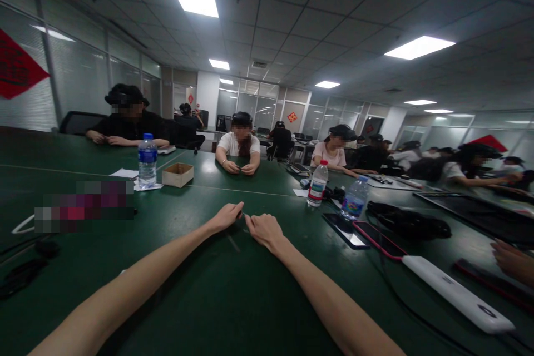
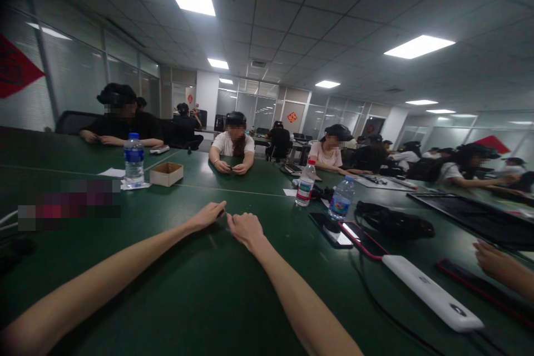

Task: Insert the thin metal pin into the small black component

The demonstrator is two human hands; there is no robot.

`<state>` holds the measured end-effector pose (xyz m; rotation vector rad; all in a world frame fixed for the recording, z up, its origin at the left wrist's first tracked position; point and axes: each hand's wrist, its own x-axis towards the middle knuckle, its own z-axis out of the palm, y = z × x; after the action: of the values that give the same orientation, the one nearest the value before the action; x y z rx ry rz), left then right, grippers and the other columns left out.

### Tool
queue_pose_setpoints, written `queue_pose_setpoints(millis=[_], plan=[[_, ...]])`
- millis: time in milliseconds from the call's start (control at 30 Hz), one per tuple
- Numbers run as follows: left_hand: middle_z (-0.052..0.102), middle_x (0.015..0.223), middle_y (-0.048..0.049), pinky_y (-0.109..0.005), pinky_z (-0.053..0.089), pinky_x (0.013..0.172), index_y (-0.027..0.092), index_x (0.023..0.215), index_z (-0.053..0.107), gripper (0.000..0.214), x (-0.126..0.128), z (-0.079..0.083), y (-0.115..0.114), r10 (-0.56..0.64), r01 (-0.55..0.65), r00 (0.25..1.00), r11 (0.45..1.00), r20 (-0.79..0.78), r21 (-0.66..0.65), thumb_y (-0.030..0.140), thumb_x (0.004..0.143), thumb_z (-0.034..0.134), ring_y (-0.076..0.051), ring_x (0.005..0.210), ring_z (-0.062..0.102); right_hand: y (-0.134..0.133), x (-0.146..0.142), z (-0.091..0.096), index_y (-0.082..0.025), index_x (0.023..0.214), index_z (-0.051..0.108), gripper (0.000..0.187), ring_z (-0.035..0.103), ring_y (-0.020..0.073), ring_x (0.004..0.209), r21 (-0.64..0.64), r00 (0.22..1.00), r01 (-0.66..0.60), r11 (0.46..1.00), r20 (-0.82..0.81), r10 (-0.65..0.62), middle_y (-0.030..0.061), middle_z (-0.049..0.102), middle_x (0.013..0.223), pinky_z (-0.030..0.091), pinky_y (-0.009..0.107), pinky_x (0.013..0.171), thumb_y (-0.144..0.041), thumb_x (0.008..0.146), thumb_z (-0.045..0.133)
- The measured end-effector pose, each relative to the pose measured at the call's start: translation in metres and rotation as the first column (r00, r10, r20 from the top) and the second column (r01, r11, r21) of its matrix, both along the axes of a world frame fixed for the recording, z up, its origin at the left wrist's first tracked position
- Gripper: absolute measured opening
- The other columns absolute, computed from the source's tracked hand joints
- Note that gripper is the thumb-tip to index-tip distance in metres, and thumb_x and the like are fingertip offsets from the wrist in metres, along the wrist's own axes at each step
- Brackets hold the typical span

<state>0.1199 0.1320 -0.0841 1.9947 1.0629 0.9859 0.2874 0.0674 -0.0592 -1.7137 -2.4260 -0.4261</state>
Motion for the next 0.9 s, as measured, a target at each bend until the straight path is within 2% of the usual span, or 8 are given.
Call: queue_pose_setpoints(millis=[233,400,533,667,900], plan=[[0.040,0.049,0.0025,-0.026,0.029,0.057,0.015,0.058,0.051,0.065,-0.002,-0.002,-0.001,-0.017,0.016,1.000,1.000,0.018,0.026,0.067,0.085,0.022,-0.012,0.051,0.039,-0.004,0.002,0.006,-0.016,0.090,0.071,0.069,0.068,0.0212,0.079,-0.010,0.998,-0.055,0.998,0.037,0.055,0.0143,0.071,0.088,0.046,0.030,0.075,-0.051,0.098,0.012],[0.039,0.048,0.0030,-0.026,0.028,0.056,0.016,0.057,0.049,0.065,0.001,-0.003,0.004,0.025,-0.023,0.998,0.999,0.065,-0.034,0.067,0.085,0.020,-0.012,0.050,0.038,-0.010,-0.006,0.005,-0.017,0.090,0.072,0.062,0.067,0.0234,0.085,-0.016,0.978,-0.176,0.984,0.108,0.177,0.0126,0.071,0.089,0.045,0.033,0.080,-0.055,0.096,0.022],[0.040,0.048,0.0022,-0.025,0.029,0.056,0.016,0.056,0.050,0.067,0.002,-0.003,0.004,0.016,-0.013,0.997,0.999,0.072,-0.038,0.069,0.084,0.021,-0.013,0.051,0.039,-0.008,-0.007,0.001,-0.017,0.092,0.071,0.065,0.067,0.0235,0.084,0.052,0.997,-0.062,0.997,0.048,0.060,0.0139,0.071,0.090,0.046,0.033,0.078,-0.051,0.098,0.016],[0.041,0.048,0.0019,-0.026,0.029,0.055,0.016,0.057,0.051,0.068,0.001,-0.003,0.002,0.014,-0.010,0.997,0.998,0.078,-0.059,0.071,0.083,0.020,-0.013,0.050,0.038,-0.004,-0.004,-0.002,-0.017,0.093,0.071,0.069,0.067,0.0223,0.085,0.029,0.998,0.043,0.999,-0.051,-0.042,0.0141,0.071,0.091,0.045,0.032,0.078,-0.051,0.098,0.012],[0.041,0.047,0.0017,-0.026,0.030,0.056,0.016,0.058,0.051,0.069,0.001,-0.001,-0.002,0.008,-0.004,0.998,0.998,0.068,-0.060,0.071,0.082,0.017,-0.013,0.049,0.038,-0.003,-0.003,-0.003,-0.017,0.093,0.071,0.073,0.067,0.0213,0.082,-0.001,0.992,0.075,0.997,-0.098,-0.075,0.0137,0.070,0.091,0.046,0.031,0.075,-0.054,0.097,0.008]])
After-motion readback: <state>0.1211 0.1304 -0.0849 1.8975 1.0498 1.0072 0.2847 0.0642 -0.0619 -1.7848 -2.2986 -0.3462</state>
